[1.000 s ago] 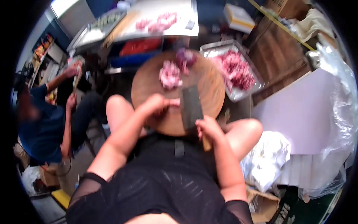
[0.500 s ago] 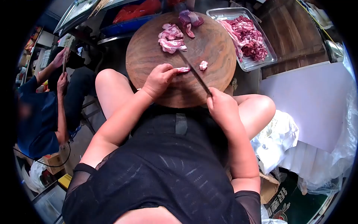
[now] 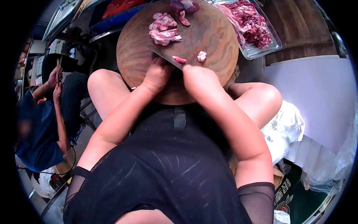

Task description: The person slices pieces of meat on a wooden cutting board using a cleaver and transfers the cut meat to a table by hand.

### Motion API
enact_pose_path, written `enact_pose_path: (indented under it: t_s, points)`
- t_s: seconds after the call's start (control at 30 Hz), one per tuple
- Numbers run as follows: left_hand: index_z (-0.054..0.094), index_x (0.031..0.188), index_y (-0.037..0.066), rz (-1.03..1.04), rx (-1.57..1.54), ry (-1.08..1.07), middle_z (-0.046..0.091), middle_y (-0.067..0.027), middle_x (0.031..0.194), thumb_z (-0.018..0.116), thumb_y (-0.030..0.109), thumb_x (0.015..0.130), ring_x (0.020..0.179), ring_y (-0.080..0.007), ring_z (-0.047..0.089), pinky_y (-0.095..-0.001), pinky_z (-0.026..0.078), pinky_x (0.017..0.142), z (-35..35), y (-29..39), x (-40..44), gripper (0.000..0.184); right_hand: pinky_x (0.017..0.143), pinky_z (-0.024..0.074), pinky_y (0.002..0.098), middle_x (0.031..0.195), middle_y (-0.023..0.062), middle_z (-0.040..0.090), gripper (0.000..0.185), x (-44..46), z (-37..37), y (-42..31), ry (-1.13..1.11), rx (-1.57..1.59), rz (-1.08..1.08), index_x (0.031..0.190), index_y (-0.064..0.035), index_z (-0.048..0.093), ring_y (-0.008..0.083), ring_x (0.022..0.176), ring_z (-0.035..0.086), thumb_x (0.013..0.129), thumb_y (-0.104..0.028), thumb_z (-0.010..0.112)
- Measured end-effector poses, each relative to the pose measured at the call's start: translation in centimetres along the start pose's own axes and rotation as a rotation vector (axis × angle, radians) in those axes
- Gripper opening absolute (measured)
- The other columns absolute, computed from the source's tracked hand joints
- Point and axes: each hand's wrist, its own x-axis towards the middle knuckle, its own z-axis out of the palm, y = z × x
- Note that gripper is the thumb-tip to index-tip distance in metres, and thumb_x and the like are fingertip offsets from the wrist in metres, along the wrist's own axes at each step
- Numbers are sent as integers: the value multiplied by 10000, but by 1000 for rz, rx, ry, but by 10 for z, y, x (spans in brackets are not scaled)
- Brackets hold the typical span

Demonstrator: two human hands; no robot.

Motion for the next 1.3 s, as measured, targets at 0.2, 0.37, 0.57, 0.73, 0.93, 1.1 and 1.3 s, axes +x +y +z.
enact_pose_path:
  t_s: [0.2, 0.37, 0.57, 0.73, 0.93, 1.1, 1.3]
  points:
    - [712, 1034, 161, -75, 115, -180, 615, -80, 1086, 639, 91, 811, 979, -302, 614, -386, 529, 824, -20, 7, 2, 246, 745, 515, 517, 831, 226, 670, 171, 25, -4, 22, 108, 96, -21, 938, -19, 617, 414, 823, 652, 901, -148, 512]
    - [696, 1058, 57, -419, -259, 26, 637, -103, 1046, 637, 2, 858, 976, -274, 636, -327, 517, 856, -35, -7, -12, 216, 727, 504, 522, 814, 224, 662, 170, -27, -12, 19, 181, 129, 126, 955, -19, 600, 410, 811, 647, 906, -151, 505]
    - [725, 880, 138, -50, 18, 38, 568, -85, 806, 711, 166, 811, 752, -307, 577, -417, 488, 668, -22, -2, -3, 76, 692, 516, 503, 798, 199, 664, 145, -67, -4, 14, 159, 149, 57, 927, -31, 594, 392, 778, 654, 911, -152, 516]
    - [728, 880, 142, -52, -19, 0, 588, -96, 814, 697, 151, 803, 772, -314, 595, -417, 494, 679, -12, -8, -7, 83, 658, 526, 492, 761, 202, 655, 88, -67, -5, 8, 68, 72, 46, 848, -21, 574, 386, 741, 661, 868, -65, 501]
    - [736, 923, 141, -180, -216, -72, 641, -121, 910, 670, 128, 800, 827, -330, 629, -417, 513, 720, -13, -8, -4, 140, 671, 536, 494, 785, 225, 669, 155, -50, -22, 1, -8, 52, -3, 844, -3, 616, 390, 768, 675, 858, -45, 468]
    - [728, 969, 127, 7, 11, -22, 650, -130, 925, 649, 141, 833, 859, -334, 639, -426, 523, 767, -16, -7, -4, 158, 695, 532, 489, 813, 236, 669, 166, 3, 4, -8, -54, 83, 13, 862, 9, 626, 395, 793, 670, 869, -81, 487]
    - [681, 1056, 57, -428, 6, -65, 631, -137, 884, 748, 249, 807, 832, -328, 613, -423, 501, 738, -28, 10, 3, 322, 738, 512, 513, 841, 226, 671, 178, 9, 8, 3, 117, 165, 99, 913, -11, 617, 413, 830, 654, 902, -149, 504]
